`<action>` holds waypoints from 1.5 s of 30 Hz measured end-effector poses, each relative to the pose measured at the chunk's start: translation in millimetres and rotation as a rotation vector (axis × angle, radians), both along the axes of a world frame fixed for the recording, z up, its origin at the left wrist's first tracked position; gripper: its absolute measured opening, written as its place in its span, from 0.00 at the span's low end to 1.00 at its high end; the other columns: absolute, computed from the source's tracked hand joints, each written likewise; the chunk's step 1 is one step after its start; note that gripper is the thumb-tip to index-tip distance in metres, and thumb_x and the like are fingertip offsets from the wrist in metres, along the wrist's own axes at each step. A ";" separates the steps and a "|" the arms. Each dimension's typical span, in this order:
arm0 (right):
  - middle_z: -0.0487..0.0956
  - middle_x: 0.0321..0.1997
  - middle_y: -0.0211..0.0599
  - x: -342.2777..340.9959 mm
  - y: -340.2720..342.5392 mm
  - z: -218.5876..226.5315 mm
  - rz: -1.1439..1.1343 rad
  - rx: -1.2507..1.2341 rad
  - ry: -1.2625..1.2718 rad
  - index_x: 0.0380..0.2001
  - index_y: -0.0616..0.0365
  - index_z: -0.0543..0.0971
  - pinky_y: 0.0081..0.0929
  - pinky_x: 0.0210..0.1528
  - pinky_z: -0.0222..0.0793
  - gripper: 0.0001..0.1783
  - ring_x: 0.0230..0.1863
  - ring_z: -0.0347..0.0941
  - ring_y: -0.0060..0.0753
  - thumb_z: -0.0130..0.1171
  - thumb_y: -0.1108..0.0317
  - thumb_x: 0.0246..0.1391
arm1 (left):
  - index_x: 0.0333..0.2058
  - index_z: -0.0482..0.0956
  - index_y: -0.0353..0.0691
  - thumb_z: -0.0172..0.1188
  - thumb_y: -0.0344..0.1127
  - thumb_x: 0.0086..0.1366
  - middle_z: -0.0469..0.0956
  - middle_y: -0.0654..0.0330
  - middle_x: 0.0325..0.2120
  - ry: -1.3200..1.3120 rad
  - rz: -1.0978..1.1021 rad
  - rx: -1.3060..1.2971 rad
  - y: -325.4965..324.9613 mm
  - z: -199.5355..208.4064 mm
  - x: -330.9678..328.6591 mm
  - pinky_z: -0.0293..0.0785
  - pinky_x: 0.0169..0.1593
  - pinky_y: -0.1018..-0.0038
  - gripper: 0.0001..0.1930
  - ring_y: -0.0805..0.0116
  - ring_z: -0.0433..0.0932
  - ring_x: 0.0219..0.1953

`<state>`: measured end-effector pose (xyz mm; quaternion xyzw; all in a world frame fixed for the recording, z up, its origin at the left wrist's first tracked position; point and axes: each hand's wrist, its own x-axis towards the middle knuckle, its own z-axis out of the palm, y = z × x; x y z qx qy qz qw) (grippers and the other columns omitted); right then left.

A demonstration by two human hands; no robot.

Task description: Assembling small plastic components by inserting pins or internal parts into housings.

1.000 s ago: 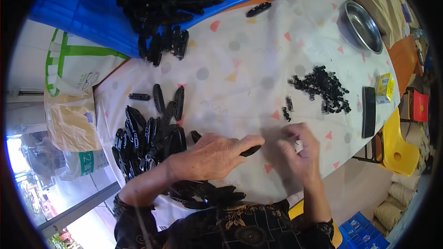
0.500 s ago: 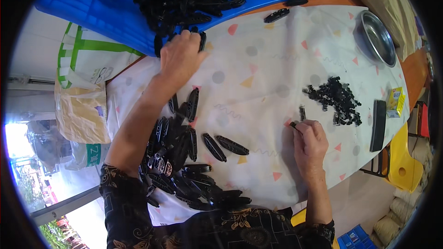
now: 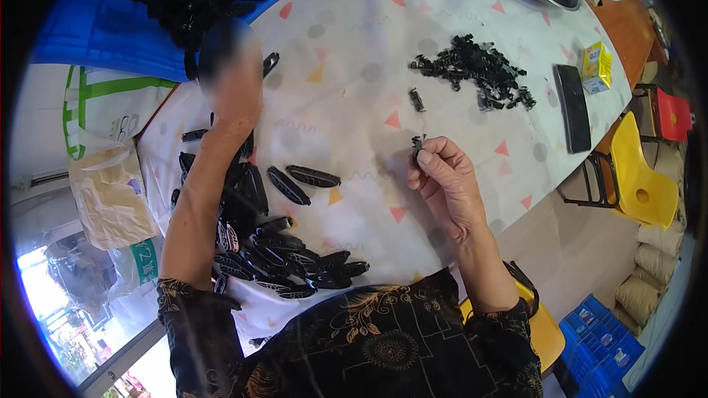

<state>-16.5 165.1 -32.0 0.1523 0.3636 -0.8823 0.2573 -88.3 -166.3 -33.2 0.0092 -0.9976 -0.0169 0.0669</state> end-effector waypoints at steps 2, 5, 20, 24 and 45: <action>0.78 0.30 0.35 5.0 0.6 0.3 0.021 -0.044 0.017 0.32 0.59 0.74 0.19 0.30 0.71 0.02 0.28 0.74 0.23 0.57 0.74 0.56 | 0.45 0.69 0.39 0.55 0.27 0.54 0.77 0.49 0.36 -0.012 0.031 0.064 4.9 1.4 9.7 0.73 0.40 0.62 0.17 0.52 0.78 0.39; 0.78 0.30 0.34 12.7 2.3 3.0 0.033 -0.024 0.037 0.32 0.58 0.74 0.18 0.30 0.70 0.02 0.28 0.74 0.23 0.58 0.74 0.56 | 0.45 0.69 0.37 0.59 0.29 0.52 0.78 0.51 0.34 -0.118 0.076 0.372 31.2 12.1 21.7 0.74 0.37 0.67 0.20 0.59 0.79 0.34; 0.75 0.32 0.30 17.7 1.7 21.8 0.134 0.376 0.500 0.32 0.62 0.74 0.20 0.33 0.68 0.04 0.32 0.71 0.20 0.58 0.76 0.54 | 0.58 0.56 0.36 0.62 0.25 0.53 0.77 0.54 0.28 -0.373 -0.013 1.206 162.0 52.0 93.3 0.74 0.36 0.74 0.34 0.70 0.78 0.31; 0.73 0.32 0.34 4.5 11.7 31.8 0.213 0.879 1.068 0.31 0.64 0.73 0.24 0.33 0.69 0.06 0.32 0.72 0.27 0.59 0.80 0.49 | 0.59 0.56 0.37 0.60 0.24 0.54 0.77 0.52 0.30 -0.438 -0.096 1.021 161.6 56.2 94.1 0.74 0.38 0.72 0.35 0.65 0.79 0.33; 0.74 0.39 0.31 -10.1 -3.2 31.3 0.425 0.919 0.841 0.46 0.61 0.73 0.23 0.40 0.72 0.20 0.39 0.74 0.25 0.61 0.77 0.48 | 0.59 0.56 0.40 0.57 0.26 0.57 0.78 0.47 0.32 -0.472 -0.030 1.281 156.5 41.4 106.0 0.74 0.40 0.68 0.32 0.60 0.80 0.33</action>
